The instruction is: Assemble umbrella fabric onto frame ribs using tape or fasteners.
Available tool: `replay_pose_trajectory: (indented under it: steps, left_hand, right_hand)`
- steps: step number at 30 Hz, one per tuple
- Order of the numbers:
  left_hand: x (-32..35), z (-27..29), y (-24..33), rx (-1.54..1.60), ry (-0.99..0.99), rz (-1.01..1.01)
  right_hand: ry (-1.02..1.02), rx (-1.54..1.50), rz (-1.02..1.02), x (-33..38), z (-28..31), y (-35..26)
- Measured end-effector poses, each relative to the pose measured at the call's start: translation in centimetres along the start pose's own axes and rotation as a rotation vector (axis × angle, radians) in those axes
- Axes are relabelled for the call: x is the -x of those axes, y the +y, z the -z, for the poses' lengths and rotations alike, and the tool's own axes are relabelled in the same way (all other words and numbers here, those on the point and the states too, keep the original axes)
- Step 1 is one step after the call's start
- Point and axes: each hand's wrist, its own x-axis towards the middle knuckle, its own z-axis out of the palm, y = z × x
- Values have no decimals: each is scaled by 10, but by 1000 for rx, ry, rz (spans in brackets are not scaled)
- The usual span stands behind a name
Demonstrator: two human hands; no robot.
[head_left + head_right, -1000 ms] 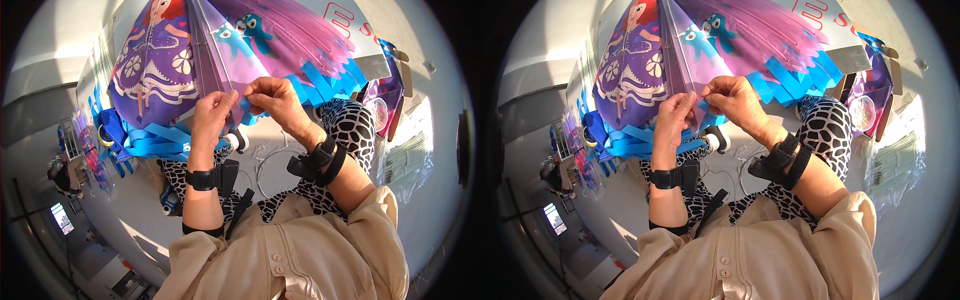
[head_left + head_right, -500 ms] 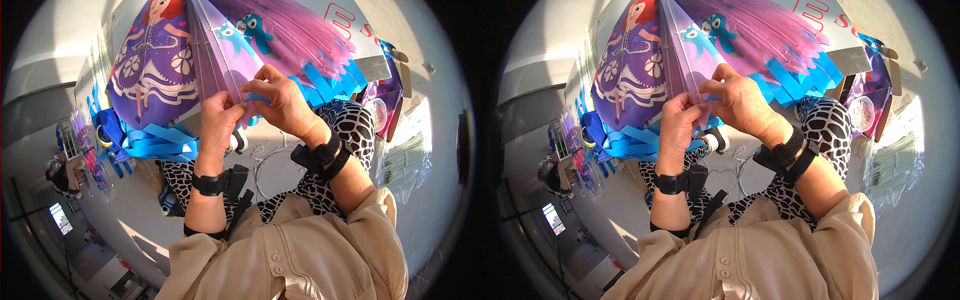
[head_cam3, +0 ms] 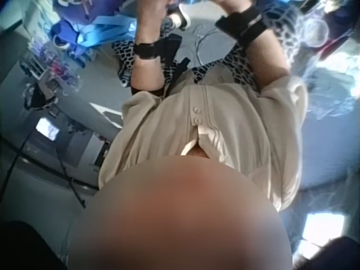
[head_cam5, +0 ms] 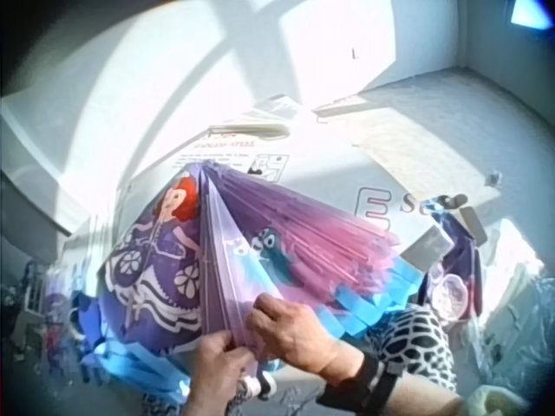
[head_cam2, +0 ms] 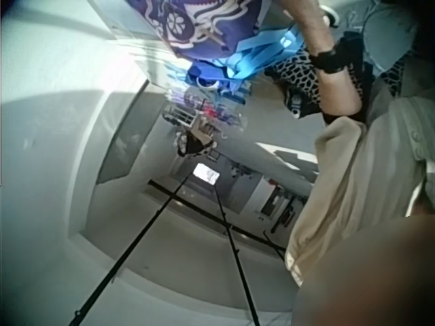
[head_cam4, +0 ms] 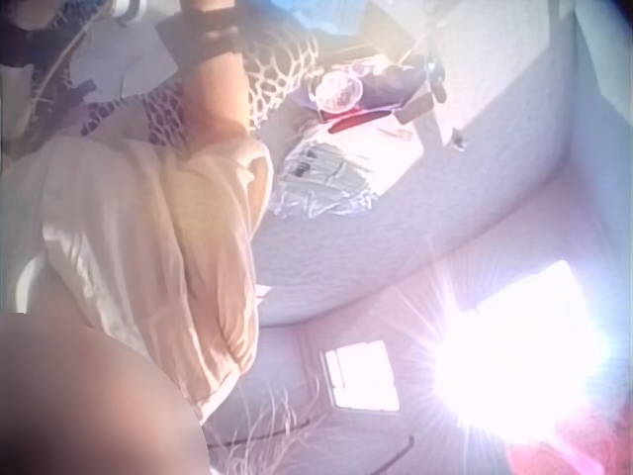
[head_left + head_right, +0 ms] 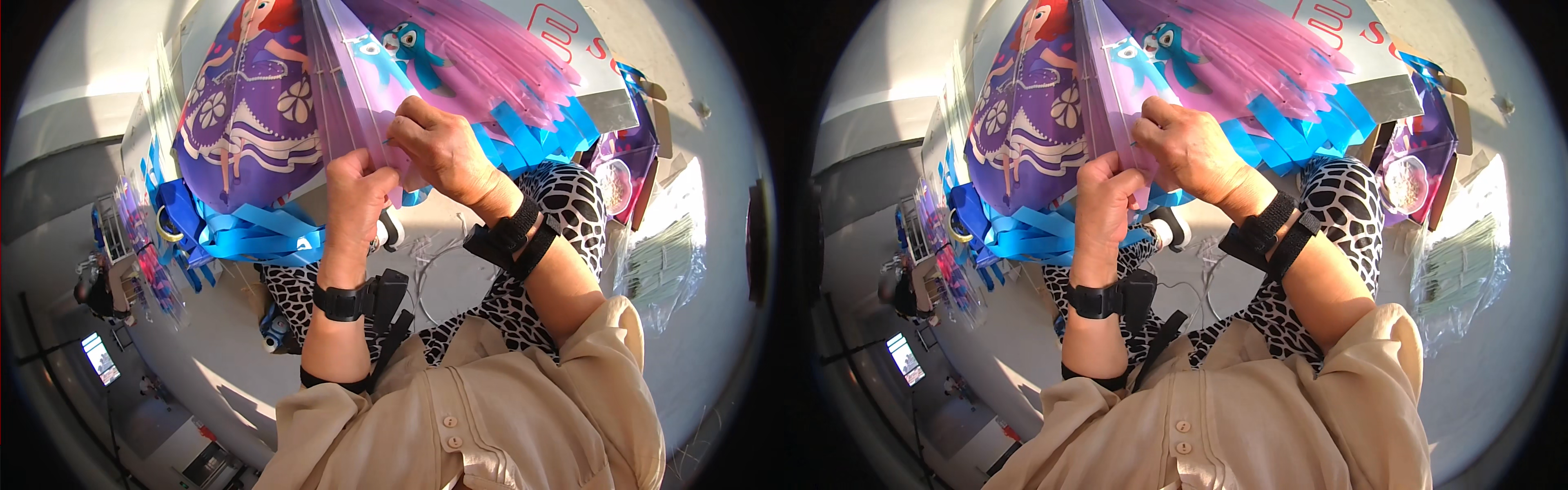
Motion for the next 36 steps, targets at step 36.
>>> replay_pose_trajectory:
  steps: [36]
  left_hand:
    - [-11, -77, 28, 479, -602, 297]
  right_hand:
    - [325, 195, 25, 57, 94, 9]
